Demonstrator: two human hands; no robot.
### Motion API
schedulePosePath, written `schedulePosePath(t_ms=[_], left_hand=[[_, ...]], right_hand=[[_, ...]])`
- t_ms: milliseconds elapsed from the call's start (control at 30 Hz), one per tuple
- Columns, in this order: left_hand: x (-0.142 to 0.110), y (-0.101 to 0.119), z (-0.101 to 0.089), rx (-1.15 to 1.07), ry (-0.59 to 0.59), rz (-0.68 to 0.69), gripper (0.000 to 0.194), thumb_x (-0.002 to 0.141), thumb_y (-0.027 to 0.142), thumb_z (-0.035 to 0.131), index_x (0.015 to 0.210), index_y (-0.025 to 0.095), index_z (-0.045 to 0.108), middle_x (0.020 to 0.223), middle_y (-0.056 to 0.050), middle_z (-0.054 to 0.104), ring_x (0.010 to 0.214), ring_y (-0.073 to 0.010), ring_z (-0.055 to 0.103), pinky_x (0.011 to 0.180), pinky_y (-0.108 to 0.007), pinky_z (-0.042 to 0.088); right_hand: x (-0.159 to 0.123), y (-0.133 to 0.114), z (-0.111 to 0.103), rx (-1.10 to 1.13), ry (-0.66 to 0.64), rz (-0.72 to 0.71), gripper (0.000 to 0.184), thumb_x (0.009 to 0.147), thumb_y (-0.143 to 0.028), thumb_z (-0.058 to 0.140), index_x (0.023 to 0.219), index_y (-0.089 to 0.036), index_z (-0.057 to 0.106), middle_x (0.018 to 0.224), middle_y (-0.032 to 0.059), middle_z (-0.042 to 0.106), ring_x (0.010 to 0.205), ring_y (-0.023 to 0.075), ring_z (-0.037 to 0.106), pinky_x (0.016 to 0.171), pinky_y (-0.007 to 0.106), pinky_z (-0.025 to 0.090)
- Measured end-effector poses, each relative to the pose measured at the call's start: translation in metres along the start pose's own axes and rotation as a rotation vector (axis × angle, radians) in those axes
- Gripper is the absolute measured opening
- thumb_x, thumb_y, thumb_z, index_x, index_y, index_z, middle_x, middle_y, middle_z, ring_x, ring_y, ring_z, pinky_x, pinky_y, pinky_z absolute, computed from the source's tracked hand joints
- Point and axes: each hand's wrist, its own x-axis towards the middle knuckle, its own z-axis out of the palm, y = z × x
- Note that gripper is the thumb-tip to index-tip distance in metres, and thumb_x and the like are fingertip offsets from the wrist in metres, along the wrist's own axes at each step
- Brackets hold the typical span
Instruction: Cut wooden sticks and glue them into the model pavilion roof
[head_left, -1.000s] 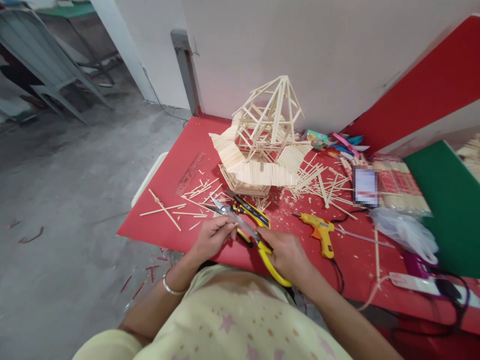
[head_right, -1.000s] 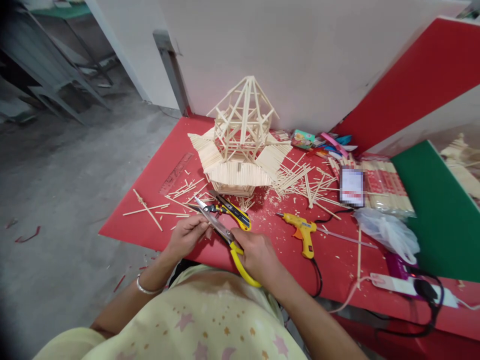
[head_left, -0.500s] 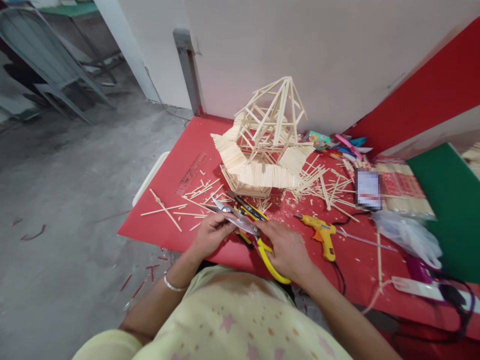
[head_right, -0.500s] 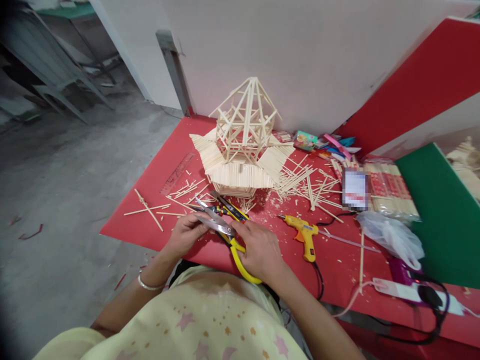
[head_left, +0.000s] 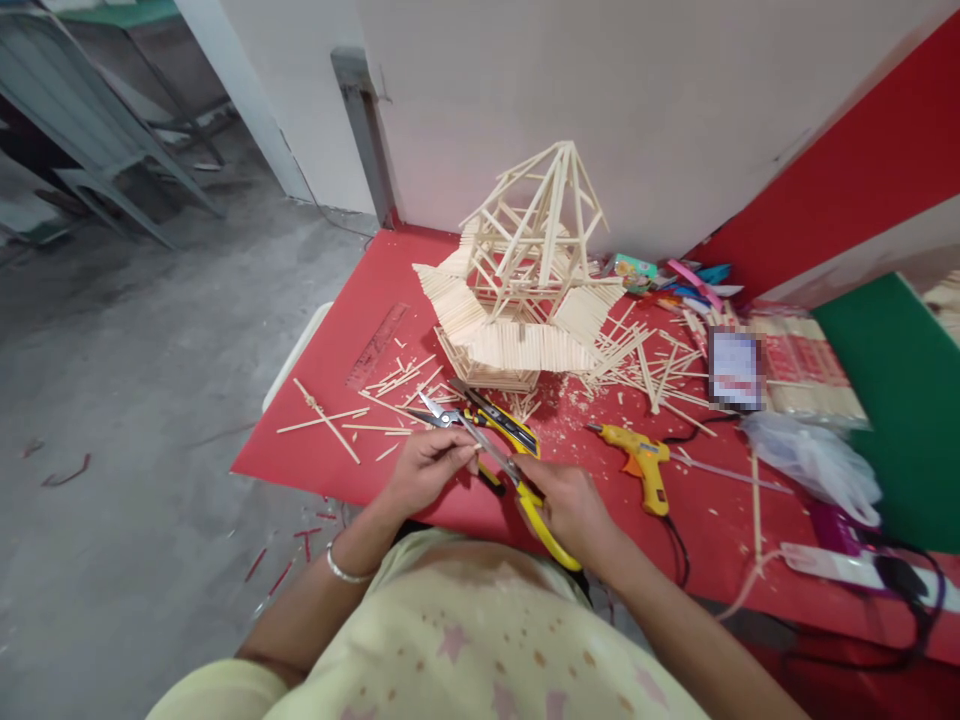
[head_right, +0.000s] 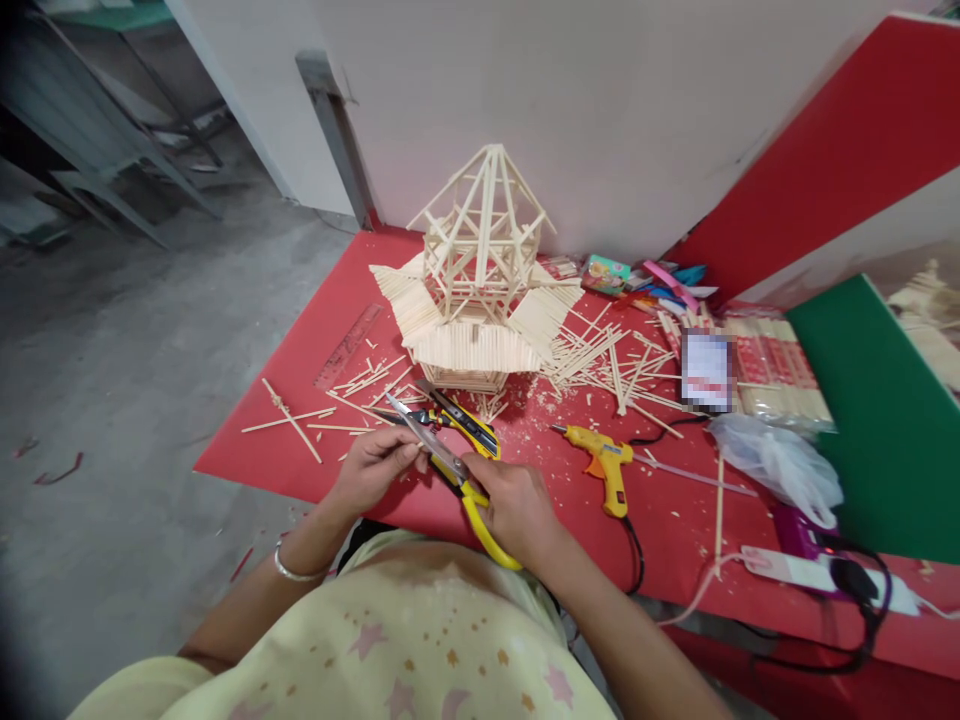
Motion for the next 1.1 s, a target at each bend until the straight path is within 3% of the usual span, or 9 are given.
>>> schedulePosePath(t_ms=[100,200,333,533,700,867,1000,1100], left_hand=[[0.000,-0.003,0.001,0.011,0.043,-0.004,0.023,0.092,0.034,0.059,0.086,0.014,0.070,0.067,-0.003,0.066,0.053,-0.0095,0.054,0.052,-0.021,0.044],[0.001,-0.008,0.000,-0.010,0.058,-0.004,0.022,0.091,0.035,0.060,0.088,0.015,0.069,0.068,-0.003,0.066,0.056,-0.0104,0.056,0.054,-0.022,0.045],[0.001,-0.008,-0.002,-0.008,0.012,0.001,0.023,0.092,0.035,0.058,0.090,0.015,0.068,0.069,-0.003,0.065,0.060,-0.0129,0.060,0.058,-0.024,0.047],[0.002,-0.002,-0.001,0.080,-0.044,0.031,0.030,0.095,0.034,0.053,0.074,0.014,0.064,0.065,-0.003,0.061,0.059,-0.0117,0.057,0.060,-0.024,0.046],[0.003,-0.002,0.003,0.039,-0.034,0.008,0.031,0.095,0.037,0.053,0.078,0.014,0.064,0.065,-0.002,0.061,0.057,-0.0114,0.057,0.056,-0.024,0.047],[0.006,0.000,0.004,0.024,-0.055,0.015,0.033,0.093,0.042,0.054,0.077,0.015,0.064,0.061,-0.002,0.060,0.055,-0.0123,0.058,0.054,-0.025,0.049],[0.006,-0.001,0.001,0.003,-0.065,-0.002,0.030,0.093,0.041,0.055,0.082,0.014,0.065,0.060,-0.001,0.059,0.053,-0.0112,0.056,0.053,-0.024,0.048],[0.004,-0.002,-0.001,-0.001,-0.099,-0.026,0.029,0.094,0.039,0.055,0.084,0.013,0.065,0.058,0.000,0.055,0.053,-0.0107,0.053,0.054,-0.024,0.047]], right_hand=[[0.002,-0.002,-0.003,-0.097,0.015,0.009,0.043,0.083,-0.021,0.054,0.126,-0.024,0.055,0.110,0.0080,0.069,0.092,0.0216,0.064,0.076,0.028,0.045],[0.004,-0.006,-0.008,-0.185,-0.011,0.035,0.046,0.082,-0.022,0.056,0.128,-0.025,0.054,0.114,0.0088,0.067,0.100,0.0240,0.063,0.080,0.031,0.045],[0.004,-0.007,-0.009,-0.200,-0.017,0.034,0.045,0.082,-0.020,0.055,0.127,-0.025,0.055,0.108,0.0075,0.068,0.093,0.0219,0.064,0.076,0.029,0.043],[-0.001,-0.004,-0.007,-0.163,-0.012,0.031,0.024,0.088,-0.026,0.050,0.108,-0.023,0.063,0.077,0.0018,0.069,0.066,0.0163,0.061,0.060,0.025,0.034],[0.003,-0.005,-0.012,-0.183,-0.001,0.019,0.040,0.083,-0.026,0.055,0.123,-0.025,0.058,0.102,0.0069,0.070,0.088,0.0213,0.063,0.073,0.028,0.041],[0.007,-0.004,-0.016,-0.186,-0.030,-0.015,0.043,0.082,-0.024,0.056,0.125,-0.024,0.056,0.110,0.0085,0.068,0.099,0.0242,0.061,0.085,0.033,0.042],[0.006,-0.002,-0.014,-0.204,-0.023,-0.032,0.043,0.082,-0.023,0.055,0.125,-0.024,0.057,0.104,0.0082,0.069,0.094,0.0229,0.062,0.083,0.032,0.040],[0.004,-0.001,-0.012,-0.236,-0.033,-0.015,0.029,0.085,-0.026,0.053,0.112,-0.023,0.064,0.083,0.0046,0.070,0.075,0.0192,0.061,0.069,0.028,0.036]])
